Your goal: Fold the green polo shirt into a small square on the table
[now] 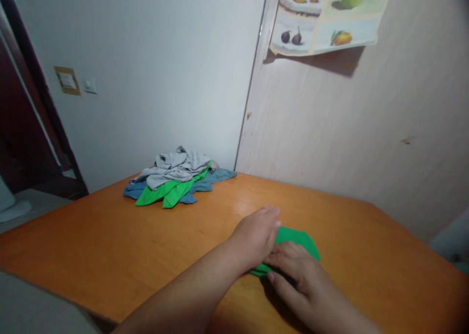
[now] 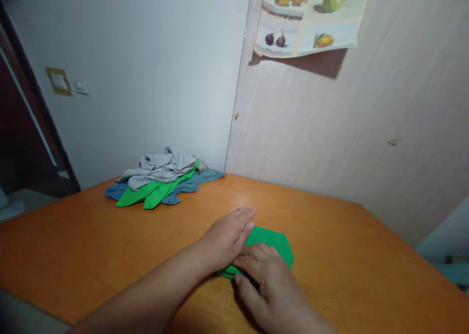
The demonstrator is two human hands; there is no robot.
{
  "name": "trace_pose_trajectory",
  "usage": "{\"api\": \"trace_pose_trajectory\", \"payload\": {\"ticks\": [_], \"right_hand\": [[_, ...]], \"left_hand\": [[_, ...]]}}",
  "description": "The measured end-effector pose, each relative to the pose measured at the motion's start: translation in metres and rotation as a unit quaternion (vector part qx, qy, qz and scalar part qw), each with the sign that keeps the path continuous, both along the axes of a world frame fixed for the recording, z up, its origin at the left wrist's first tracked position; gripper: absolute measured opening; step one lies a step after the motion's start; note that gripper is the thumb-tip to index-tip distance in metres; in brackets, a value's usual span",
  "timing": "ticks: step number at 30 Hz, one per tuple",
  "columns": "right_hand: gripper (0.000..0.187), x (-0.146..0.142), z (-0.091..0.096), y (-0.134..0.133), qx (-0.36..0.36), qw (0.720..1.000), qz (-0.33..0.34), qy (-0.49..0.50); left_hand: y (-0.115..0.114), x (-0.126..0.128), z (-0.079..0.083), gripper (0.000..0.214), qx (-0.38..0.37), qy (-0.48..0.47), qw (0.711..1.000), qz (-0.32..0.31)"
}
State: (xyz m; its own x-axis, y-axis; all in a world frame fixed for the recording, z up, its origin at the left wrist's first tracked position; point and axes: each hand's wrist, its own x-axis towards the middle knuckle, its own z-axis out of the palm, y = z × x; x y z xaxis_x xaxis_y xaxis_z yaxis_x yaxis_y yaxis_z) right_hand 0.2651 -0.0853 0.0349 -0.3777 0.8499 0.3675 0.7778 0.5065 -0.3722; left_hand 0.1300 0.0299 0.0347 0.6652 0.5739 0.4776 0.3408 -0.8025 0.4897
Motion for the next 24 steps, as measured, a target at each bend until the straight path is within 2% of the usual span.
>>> {"api": "trace_pose_trajectory", "payload": {"ticks": [2, 3, 5, 7, 9, 12, 14, 19, 24], "right_hand": [[0.024, 0.010, 0.002, 0.000, -0.021, 0.993, -0.025, 0.113], [0.027, 0.016, 0.003, 0.000, -0.021, 0.982, -0.065, 0.177], [0.034, 0.030, 0.005, 0.002, 0.006, 0.940, -0.171, 0.296], [0.038, 0.044, 0.006, 0.006, 0.053, 0.885, -0.249, 0.390], [0.039, 0.056, 0.006, 0.012, 0.080, 0.838, -0.270, 0.467], [0.038, 0.065, 0.002, 0.020, 0.070, 0.786, -0.273, 0.551], [0.039, 0.066, 0.000, 0.023, 0.059, 0.770, -0.279, 0.571], [0.040, 0.064, -0.001, 0.027, 0.077, 0.767, -0.285, 0.569], [0.036, 0.067, -0.001, 0.031, 0.096, 0.745, -0.314, 0.581]], "left_hand": [[0.000, 0.000, -0.007, 0.047, -0.003, 0.055, 0.998, 0.009], [0.001, -0.001, -0.010, 0.049, -0.003, 0.081, 0.997, 0.008], [0.001, -0.003, -0.011, 0.053, 0.003, 0.124, 0.992, 0.000], [-0.001, -0.005, -0.010, 0.057, 0.006, 0.156, 0.988, -0.005], [-0.002, -0.006, -0.007, 0.060, 0.004, 0.186, 0.983, -0.007], [-0.004, -0.007, -0.005, 0.066, 0.005, 0.217, 0.976, -0.011], [-0.003, -0.007, -0.006, 0.069, 0.013, 0.226, 0.974, -0.012], [-0.002, -0.007, -0.009, 0.079, 0.032, 0.237, 0.971, -0.014], [-0.003, -0.008, -0.008, 0.086, 0.037, 0.258, 0.965, -0.016]]}}
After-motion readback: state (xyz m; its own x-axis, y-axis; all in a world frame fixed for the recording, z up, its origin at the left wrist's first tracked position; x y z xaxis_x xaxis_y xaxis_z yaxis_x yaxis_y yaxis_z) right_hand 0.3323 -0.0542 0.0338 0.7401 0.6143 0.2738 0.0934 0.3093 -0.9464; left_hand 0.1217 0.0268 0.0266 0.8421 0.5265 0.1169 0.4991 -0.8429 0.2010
